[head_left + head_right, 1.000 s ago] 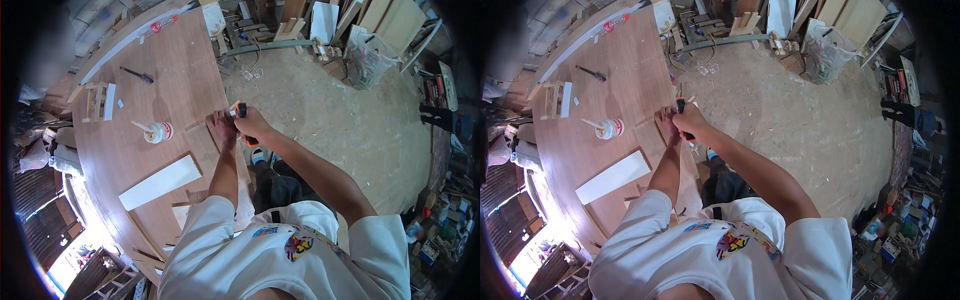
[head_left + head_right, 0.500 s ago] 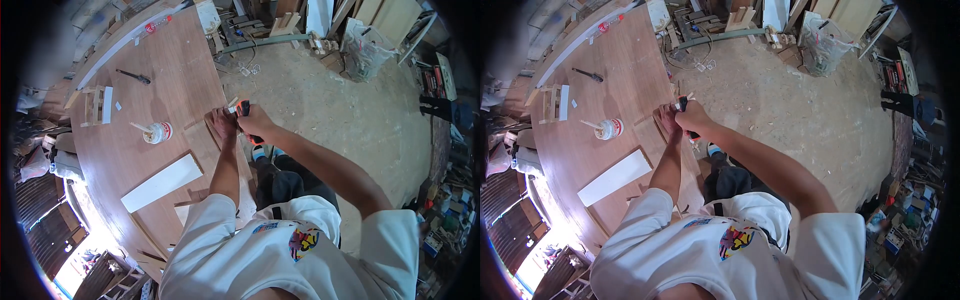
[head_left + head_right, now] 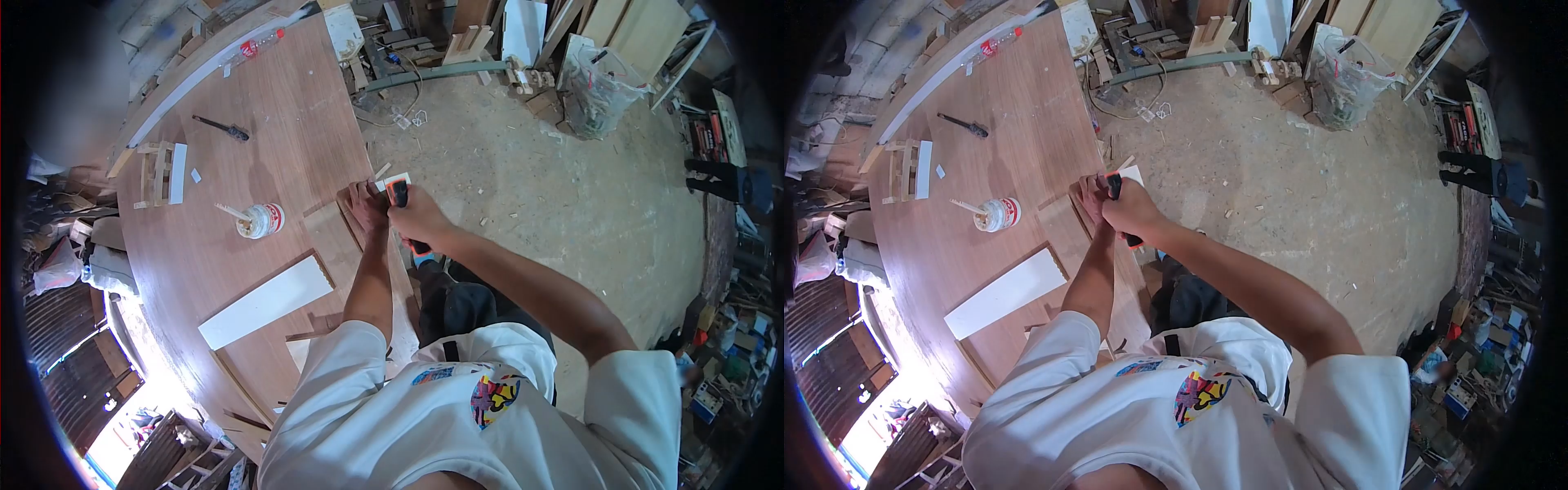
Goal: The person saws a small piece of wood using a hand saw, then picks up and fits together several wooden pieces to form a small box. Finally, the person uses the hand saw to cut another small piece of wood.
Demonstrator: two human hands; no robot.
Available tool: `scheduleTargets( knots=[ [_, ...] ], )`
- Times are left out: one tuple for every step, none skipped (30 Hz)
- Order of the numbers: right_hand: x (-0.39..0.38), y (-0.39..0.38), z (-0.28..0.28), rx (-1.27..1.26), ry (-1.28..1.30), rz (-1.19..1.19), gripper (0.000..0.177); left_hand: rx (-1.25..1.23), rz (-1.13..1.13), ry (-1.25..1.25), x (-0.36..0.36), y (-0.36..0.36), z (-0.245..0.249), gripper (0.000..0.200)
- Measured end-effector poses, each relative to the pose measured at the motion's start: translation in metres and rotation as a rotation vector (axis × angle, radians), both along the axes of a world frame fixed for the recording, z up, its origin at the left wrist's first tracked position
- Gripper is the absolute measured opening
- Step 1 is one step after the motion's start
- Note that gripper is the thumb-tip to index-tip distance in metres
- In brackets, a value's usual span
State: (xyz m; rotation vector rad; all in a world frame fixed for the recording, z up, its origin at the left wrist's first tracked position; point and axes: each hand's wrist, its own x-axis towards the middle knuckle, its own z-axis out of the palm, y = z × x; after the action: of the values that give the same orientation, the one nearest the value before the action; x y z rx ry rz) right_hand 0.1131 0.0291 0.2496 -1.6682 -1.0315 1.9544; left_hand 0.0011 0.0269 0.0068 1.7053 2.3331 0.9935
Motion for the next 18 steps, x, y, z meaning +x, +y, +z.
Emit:
scheduleTargets(
  knots=[
    [-0.003,-0.003,-0.028,0.006,0.001,0.001,0.005,0.006,0.009,0.010,0.001,0.000,0.001,0.016],
    [-0.007,-0.002,-0.056,0.041,-0.030,-0.003,0.005,0.016,0.024,0.023,0.000,0.002,0.002,0.016],
    [-0.011,0.001,-0.071,0.077,-0.057,-0.007,0.005,0.025,0.029,0.028,-0.004,0.004,-0.006,0.016],
    [-0.016,0.005,-0.069,0.029,-0.030,-0.021,0.008,0.000,-0.033,0.090,-0.008,0.005,-0.018,0.016],
    [-0.016,0.006,-0.067,0.025,-0.028,-0.017,0.008,-0.035,-0.098,0.148,-0.011,0.000,-0.031,0.016],
    [-0.013,0.010,-0.054,-0.042,0.006,-0.022,0.005,-0.041,-0.099,0.147,-0.011,-0.004,-0.030,0.016],
    [-0.011,0.015,-0.040,-0.103,0.039,-0.028,0.003,-0.058,-0.100,0.108,-0.009,-0.002,-0.020,0.016],
    [-0.007,0.017,-0.025,-0.103,0.040,-0.029,0.003,-0.075,-0.102,0.068,-0.007,0.000,-0.010,0.016],
    [-0.002,0.017,-0.010,-0.121,0.129,-0.049,0.005,-0.078,-0.103,0.069,-0.006,0.000,-0.008,0.016],
    [0.001,0.015,0.001,-0.140,0.218,-0.068,0.007,-0.043,-0.061,-0.010,-0.005,-0.001,-0.008,0.015],
    [0.002,0.012,0.008,-0.142,0.218,-0.069,0.007,-0.005,-0.020,-0.089,-0.004,-0.001,-0.007,0.014],
    [0.003,0.010,0.014,-0.142,0.193,-0.065,0.008,-0.003,-0.022,-0.091,-0.004,0.000,-0.007,0.014],
    [0.004,0.009,0.017,-0.142,0.167,-0.062,0.009,-0.003,-0.024,-0.057,-0.003,0.001,-0.007,0.014],
    [0.001,0.006,0.005,-0.144,0.167,-0.064,0.009,-0.008,-0.025,-0.023,-0.003,0.000,-0.006,0.014],
    [-0.003,0.002,-0.019,-0.082,0.072,-0.044,0.009,-0.009,-0.026,-0.023,-0.003,-0.002,-0.005,0.014],
    [-0.007,0.000,-0.037,-0.019,-0.022,-0.023,0.009,0.000,-0.035,-0.021,-0.003,-0.003,-0.004,0.014],
    [-0.010,0.001,-0.048,-0.014,-0.022,-0.019,0.009,0.013,-0.042,-0.019,-0.003,-0.001,-0.002,0.014],
    [-0.014,0.003,-0.051,0.004,-0.030,-0.019,0.011,0.017,-0.037,-0.017,-0.004,0.001,-0.007,0.014]
  ],
)
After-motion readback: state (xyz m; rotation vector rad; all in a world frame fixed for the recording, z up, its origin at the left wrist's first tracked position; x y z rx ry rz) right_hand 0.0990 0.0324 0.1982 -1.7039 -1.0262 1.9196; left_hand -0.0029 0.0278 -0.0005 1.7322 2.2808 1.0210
